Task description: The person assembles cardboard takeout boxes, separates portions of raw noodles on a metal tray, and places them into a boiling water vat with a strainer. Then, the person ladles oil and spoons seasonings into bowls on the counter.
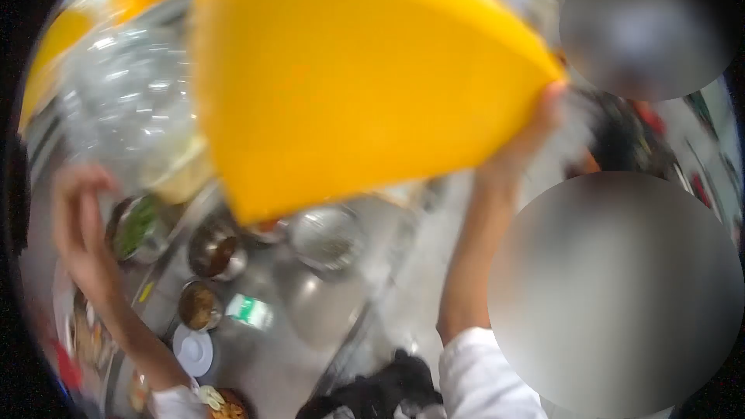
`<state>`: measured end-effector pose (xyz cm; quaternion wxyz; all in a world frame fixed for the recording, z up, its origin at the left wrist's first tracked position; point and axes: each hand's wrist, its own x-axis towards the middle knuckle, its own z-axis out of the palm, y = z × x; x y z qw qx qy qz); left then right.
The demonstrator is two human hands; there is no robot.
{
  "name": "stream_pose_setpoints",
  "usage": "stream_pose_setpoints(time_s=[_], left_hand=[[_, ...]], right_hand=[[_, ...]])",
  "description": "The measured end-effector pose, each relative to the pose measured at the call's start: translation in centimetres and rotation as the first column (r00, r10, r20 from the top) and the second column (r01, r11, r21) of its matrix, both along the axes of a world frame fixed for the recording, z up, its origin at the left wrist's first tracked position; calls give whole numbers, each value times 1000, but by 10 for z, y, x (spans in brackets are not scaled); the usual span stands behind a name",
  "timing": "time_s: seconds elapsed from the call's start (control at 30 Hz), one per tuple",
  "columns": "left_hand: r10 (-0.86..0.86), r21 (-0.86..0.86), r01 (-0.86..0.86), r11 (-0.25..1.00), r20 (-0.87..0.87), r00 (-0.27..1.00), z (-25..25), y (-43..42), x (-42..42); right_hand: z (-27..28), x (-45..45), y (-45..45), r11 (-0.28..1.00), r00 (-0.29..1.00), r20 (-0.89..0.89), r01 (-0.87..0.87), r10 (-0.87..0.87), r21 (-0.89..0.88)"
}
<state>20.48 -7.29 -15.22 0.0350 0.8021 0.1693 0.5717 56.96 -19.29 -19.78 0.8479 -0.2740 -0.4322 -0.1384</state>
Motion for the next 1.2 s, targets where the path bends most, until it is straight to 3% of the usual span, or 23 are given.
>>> stream_pose_setpoints(time_s=[0.03, 0.07, 0.13, 0.17, 0.2, 0.23, 0.27, 0.3, 0.33, 0.37, 0.4, 0.47, 0.53, 0.57, 0.6, 0.63, 0.7, 0.77, 0.87, 1.0, 1.07, 1.13, 1.2], left_hand=[[-314, -293, 298, 908, -9, 949, -48, -16, 31], [-477, -639, 478, 603, 192, 858, -87, -42, 68], [-205, -868, 494, 52, 475, 856, -195, -40, 115], [-508, -882, 457, -116, 448, 735, -222, -49, 151], [-500, -829, 268, -492, 520, 692, -259, -55, 182], [-403, -560, 112, -821, 707, 582, -318, -59, 210], [-340, -360, -66, -931, 786, 516, -353, -85, 236], [-224, -136, -210, -968, 843, 488, -383, -113, 264], [-298, -176, -264, -948, 779, 551, -416, -144, 286], [-484, -355, -337, -872, 732, 480, -442, -168, 304], [-697, -590, -400, -702, 686, 211, -449, -189, 323], [-740, -574, -489, -657, 615, 271, -459, -229, 366], [-839, -744, -394, -540, 511, 187, -448, -259, 410], [-896, -853, -287, -436, 442, 47, -456, -267, 436], [-933, -924, -140, -357, 361, -3, -447, -282, 461], [-962, -963, 2, -271, 271, -41, -435, -296, 486], [-964, -960, 172, -222, 189, -188, -424, -329, 538], [-965, -947, 297, -124, 45, -260, -386, -363, 584], [-949, -938, 347, -4, -106, -298, -353, -404, 651], [-874, -946, 283, -160, 2, -486, -353, -459, 745], [-828, -951, 255, -177, 3, -561, -355, -493, 790], [-727, -992, 15, -125, 81, -682, -349, -525, 825], [-684, -992, -57, -115, 120, -720, -362, -560, 859]], right_hand=[[-23, -6, -26, 999, 993, 107, -39, 42, -30], [-46, -9, -54, 993, 973, 202, -95, 107, -70], [-104, -12, -111, 948, 919, 336, -106, 209, -301], [-125, -16, -146, 865, 892, 378, -28, 247, -501], [-135, -21, -171, 779, 859, 411, 21, 307, -627], [-144, -23, -194, 600, 814, 449, 161, 368, -784], [-154, -25, -220, 379, 767, 460, 304, 446, -874], [-175, -27, -243, 336, 804, 427, 301, 414, -892], [-200, -22, -262, 302, 834, 398, 294, 382, -907], [-217, -18, -283, 294, 844, 398, 302, 359, -907], [-232, -17, -302, 189, 912, 288, 240, 291, -952], [-258, 12, -347, 109, 963, 195, 177, 188, -978], [-269, 43, -396, 277, 957, -286, -288, 50, -917], [-272, 61, -417, 254, 960, -100, -32, -260, -967], [-271, 84, -434, 148, 839, 93, 202, -536, -968], [-269, 111, -443, -219, 551, 511, 509, -660, -832], [-266, 158, -469, -398, 437, 537, 372, -722, -838], [-281, 197, -501, -240, 564, 377, 303, -735, -922], [-294, 246, -528, -137, 565, 258, 248, -783, -959], [-320, 299, -565, -217, 265, 327, 373, -907, -902], [-315, 324, -581, -261, 152, 336, 373, -929, -890], [-315, 335, -597, -294, 17, 321, 355, -947, -887], [-320, 357, -621, -314, -87, 303, 333, -949, -889]])
